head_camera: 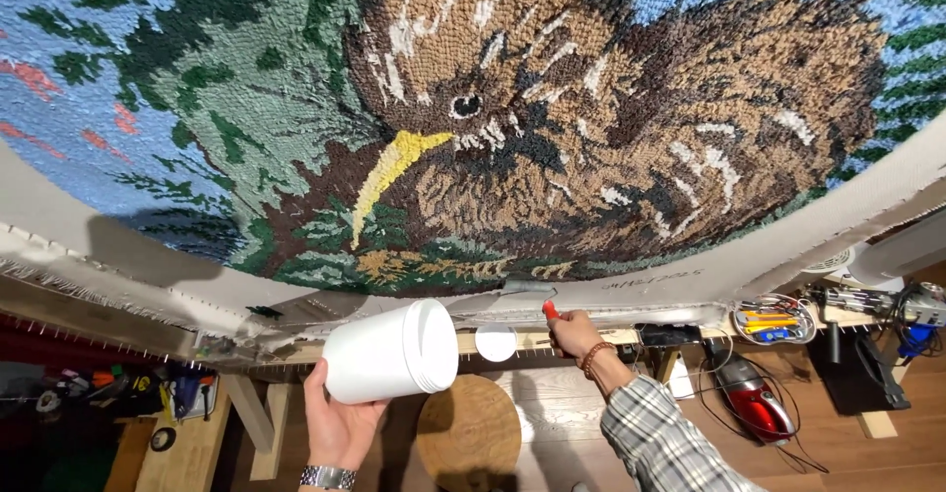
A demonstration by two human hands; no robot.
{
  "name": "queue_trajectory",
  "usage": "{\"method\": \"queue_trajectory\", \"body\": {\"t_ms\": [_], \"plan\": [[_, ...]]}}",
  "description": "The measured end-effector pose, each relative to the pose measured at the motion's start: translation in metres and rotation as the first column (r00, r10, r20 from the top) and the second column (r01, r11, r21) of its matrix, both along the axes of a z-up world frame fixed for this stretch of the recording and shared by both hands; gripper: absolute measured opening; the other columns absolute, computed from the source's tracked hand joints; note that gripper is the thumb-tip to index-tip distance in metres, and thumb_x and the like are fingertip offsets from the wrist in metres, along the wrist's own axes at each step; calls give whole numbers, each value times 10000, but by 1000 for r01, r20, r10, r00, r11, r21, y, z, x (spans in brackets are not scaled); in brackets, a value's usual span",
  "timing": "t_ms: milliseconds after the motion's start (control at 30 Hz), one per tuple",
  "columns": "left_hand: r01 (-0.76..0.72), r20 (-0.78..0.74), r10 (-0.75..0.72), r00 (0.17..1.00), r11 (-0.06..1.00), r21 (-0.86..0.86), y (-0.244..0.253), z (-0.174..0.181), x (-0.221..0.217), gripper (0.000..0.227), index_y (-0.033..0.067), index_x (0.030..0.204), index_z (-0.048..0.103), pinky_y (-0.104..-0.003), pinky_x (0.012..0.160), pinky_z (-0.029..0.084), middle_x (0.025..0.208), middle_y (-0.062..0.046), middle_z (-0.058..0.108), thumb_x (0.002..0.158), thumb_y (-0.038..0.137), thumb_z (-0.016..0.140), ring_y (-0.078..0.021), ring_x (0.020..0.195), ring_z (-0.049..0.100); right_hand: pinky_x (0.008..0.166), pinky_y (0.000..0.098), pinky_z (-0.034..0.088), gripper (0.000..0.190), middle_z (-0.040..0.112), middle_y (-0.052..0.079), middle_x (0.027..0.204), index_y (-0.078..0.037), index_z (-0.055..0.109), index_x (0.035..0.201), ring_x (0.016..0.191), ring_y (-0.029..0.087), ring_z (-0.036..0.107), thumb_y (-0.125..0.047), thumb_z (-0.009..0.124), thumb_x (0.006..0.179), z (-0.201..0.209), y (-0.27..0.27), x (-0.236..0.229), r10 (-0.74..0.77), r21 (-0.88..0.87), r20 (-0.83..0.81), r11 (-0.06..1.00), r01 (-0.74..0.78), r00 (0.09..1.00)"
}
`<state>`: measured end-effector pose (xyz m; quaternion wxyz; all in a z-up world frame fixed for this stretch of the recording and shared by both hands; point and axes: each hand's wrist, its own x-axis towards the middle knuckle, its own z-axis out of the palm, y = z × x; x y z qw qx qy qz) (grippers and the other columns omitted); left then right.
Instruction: Applying glue to the back of a tufted rug using a small paint roller to secure the yarn.
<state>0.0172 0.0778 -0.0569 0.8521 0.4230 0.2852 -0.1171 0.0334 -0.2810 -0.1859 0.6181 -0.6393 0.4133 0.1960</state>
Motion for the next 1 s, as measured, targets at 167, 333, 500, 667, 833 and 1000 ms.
{"method": "queue_trajectory", "body": {"t_ms": [167, 333, 500, 667, 833, 1000], "plan": [[-21, 20, 21, 1000, 1000, 4, 8, 8, 1, 703, 213, 1491, 514, -467, 786, 495, 1414, -116, 604, 881, 561, 497, -336, 1210, 576, 447, 281, 435, 165, 584, 85, 823, 4, 584, 1099, 542, 160, 510, -159, 577, 1072, -5, 12, 13, 2, -49, -38, 999, -4, 999], [-53, -30, 53, 998, 998, 28, 13, 20, -2, 671, 225, 1521, 482, -499, 898, 476, 1472, -110, 577, 923, 527, 445, -340, 1281, 546, 403, 274, 431, 134, 549, 102, 850, 37, 587, 1139, 509, 160, 488, -83, 562, 1085, 2, 14, 5, -89, 32, 37, 996, 88, 995], [-64, -32, 65, 997, 998, 12, 14, 12, -5, 687, 212, 1521, 483, -498, 896, 482, 1469, -121, 567, 915, 536, 454, -350, 1274, 543, 469, 283, 403, 177, 559, 51, 729, -24, 633, 992, 545, 143, 476, -171, 586, 1080, -4, 20, 10, 5, -96, -7, 995, -6, 1000], [-62, -23, 63, 998, 998, 17, 18, 11, -1, 695, 210, 1520, 487, -495, 881, 485, 1461, -121, 578, 913, 546, 454, -350, 1268, 552, 466, 275, 446, 171, 583, 80, 800, -1, 584, 1084, 556, 149, 499, -171, 589, 1076, -8, 22, 17, -26, -63, -27, 998, 24, 999], [-63, -16, 63, 998, 997, 34, 21, 15, -4, 671, 230, 1529, 473, -518, 887, 481, 1477, -119, 565, 932, 532, 429, -356, 1286, 542, 447, 312, 421, 158, 566, 89, 728, -25, 575, 937, 527, 182, 495, -117, 596, 1065, -5, 20, 8, -111, -29, 74, 993, 114, 991], [-64, -32, 65, 997, 998, 27, 16, 18, -4, 688, 224, 1523, 472, -521, 905, 480, 1481, -125, 555, 906, 526, 446, -358, 1292, 535, 481, 300, 435, 164, 587, 85, 750, -12, 616, 985, 554, 171, 510, -148, 595, 1075, -5, 23, 11, -91, -53, 41, 994, 94, 995]]}}
